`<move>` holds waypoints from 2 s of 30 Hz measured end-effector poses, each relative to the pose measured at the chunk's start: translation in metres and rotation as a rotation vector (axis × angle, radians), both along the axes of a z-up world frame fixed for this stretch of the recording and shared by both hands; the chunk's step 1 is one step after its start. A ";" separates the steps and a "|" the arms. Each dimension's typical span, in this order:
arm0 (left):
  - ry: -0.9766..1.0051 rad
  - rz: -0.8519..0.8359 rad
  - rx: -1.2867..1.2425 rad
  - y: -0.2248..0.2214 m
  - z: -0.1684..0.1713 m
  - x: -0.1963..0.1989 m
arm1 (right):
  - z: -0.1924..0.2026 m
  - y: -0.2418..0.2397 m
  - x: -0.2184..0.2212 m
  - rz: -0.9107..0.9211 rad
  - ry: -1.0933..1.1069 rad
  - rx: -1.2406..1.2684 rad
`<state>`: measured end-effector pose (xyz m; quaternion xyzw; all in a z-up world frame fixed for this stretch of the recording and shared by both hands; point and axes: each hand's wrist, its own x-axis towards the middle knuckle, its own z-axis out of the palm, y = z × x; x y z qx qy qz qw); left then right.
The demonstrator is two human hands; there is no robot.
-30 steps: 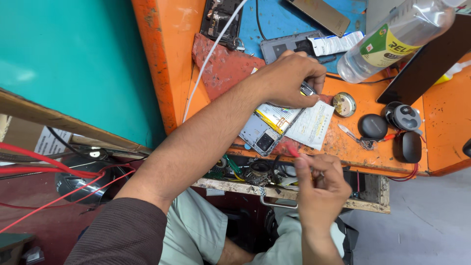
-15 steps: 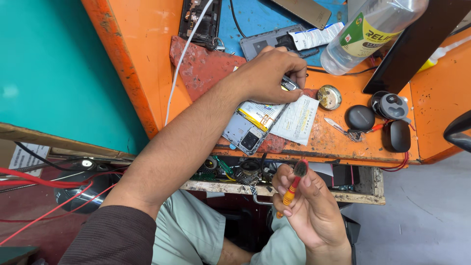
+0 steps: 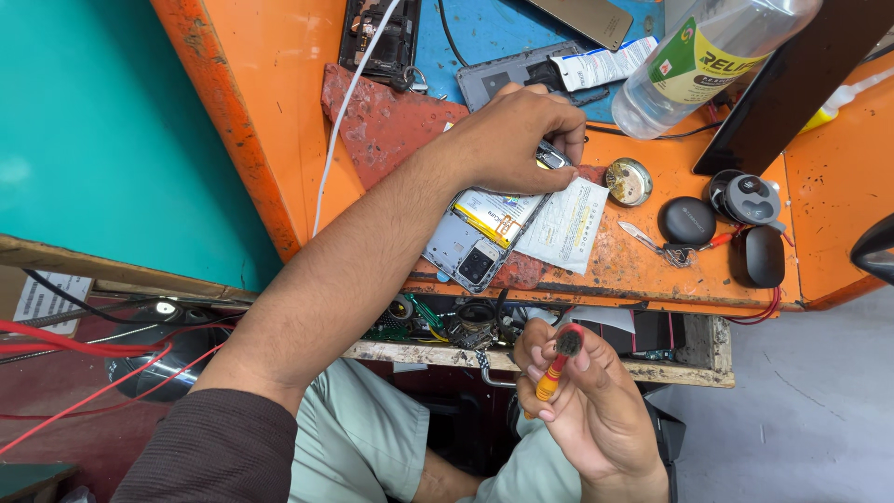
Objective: The person works on the internal components of a disassembled mobile phone by hand, removing a battery and handling small internal wires.
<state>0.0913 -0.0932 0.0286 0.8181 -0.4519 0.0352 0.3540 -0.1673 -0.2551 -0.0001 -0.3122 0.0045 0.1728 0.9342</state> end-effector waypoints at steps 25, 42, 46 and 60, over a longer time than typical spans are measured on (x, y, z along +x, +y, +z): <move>-0.011 0.001 -0.003 -0.001 -0.005 0.003 | 0.006 0.010 -0.006 -0.069 -0.024 -0.026; -0.040 -0.016 -0.071 -0.002 -0.013 0.004 | -0.017 0.049 0.041 -0.814 -0.491 -1.525; -0.021 -0.008 -0.046 -0.002 -0.009 0.006 | -0.008 0.055 0.035 -0.823 -0.621 -1.628; -0.058 -0.035 -0.076 -0.002 -0.008 0.007 | -0.003 0.043 0.036 -0.793 -0.660 -1.632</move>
